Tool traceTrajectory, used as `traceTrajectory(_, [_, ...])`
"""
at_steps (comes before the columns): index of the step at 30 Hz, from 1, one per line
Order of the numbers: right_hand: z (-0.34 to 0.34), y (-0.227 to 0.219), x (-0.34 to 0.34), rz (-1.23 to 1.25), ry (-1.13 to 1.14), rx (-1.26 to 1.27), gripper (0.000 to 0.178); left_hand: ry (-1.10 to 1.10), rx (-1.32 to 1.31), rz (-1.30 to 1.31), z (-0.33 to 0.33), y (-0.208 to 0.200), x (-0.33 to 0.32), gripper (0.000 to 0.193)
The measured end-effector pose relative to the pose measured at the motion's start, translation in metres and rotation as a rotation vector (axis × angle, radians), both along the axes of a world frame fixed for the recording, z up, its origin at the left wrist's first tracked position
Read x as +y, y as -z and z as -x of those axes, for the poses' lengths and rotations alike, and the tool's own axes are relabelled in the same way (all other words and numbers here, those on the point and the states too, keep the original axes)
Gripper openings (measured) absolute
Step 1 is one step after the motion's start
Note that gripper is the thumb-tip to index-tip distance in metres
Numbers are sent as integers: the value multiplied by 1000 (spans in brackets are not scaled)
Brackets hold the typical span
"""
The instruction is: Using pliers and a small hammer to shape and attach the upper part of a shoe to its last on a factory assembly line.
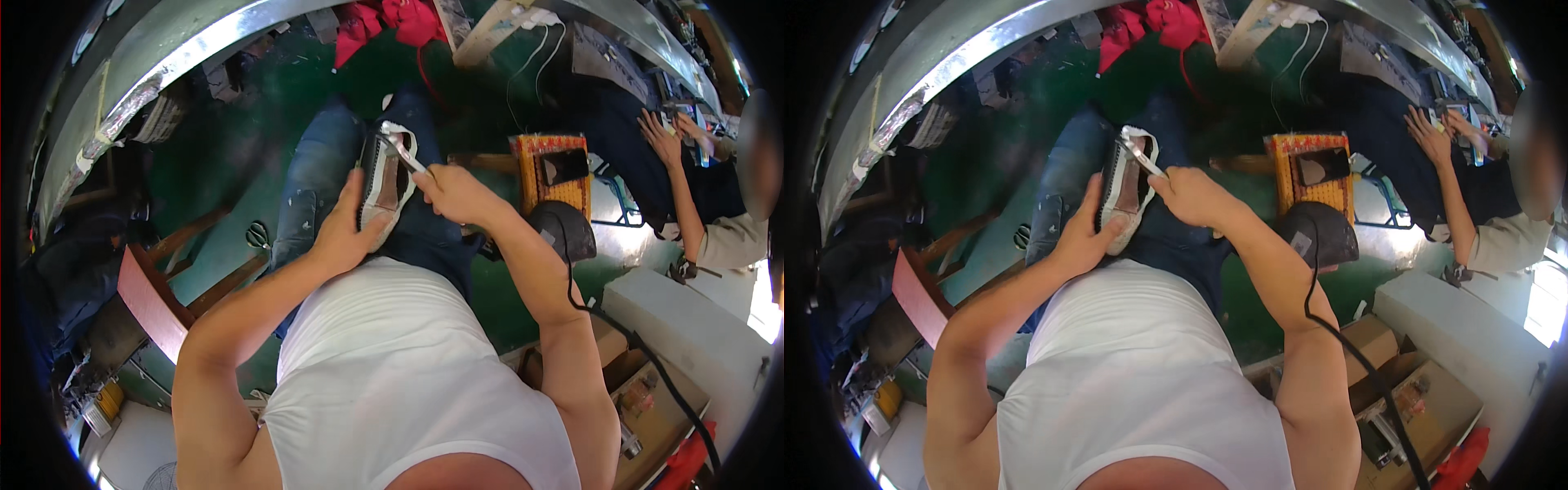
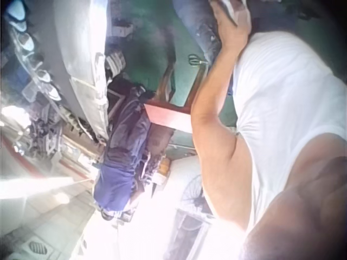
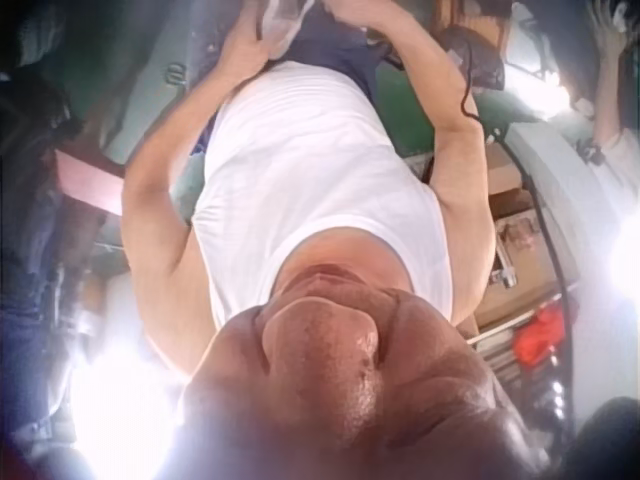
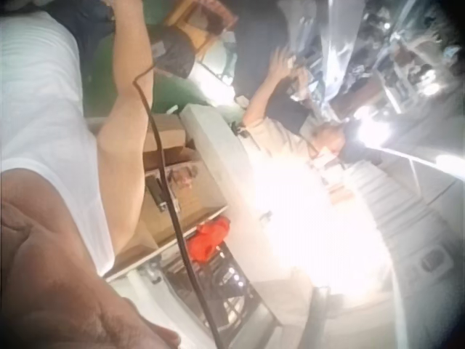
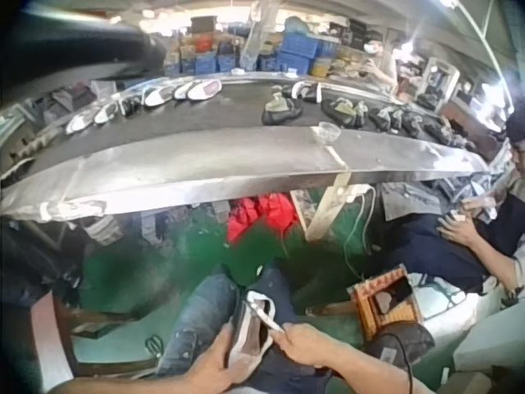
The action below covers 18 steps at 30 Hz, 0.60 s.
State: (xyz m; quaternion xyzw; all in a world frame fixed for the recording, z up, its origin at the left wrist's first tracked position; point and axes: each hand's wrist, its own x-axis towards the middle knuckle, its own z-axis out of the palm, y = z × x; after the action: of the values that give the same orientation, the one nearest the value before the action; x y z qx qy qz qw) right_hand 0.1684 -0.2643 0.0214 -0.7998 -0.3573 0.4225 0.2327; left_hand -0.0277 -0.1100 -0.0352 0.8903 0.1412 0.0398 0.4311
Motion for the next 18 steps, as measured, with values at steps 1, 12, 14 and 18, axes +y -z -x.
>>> traceTrajectory(1, [3,-20,-2,16,133,157,48,-130,315,261,3,-35,-7,88])
traceTrajectory(12, [68,0,-27,-398,308,187,43,-39,376,358,2,-21,0,91])
traceTrajectory(14, [71,10,-29,-53,1,14,41,-17,245,275,5,-9,1,98])
traceTrajectory(18, [77,-13,-26,-325,92,-64,42,-4,318,286,-1,-21,1,100])
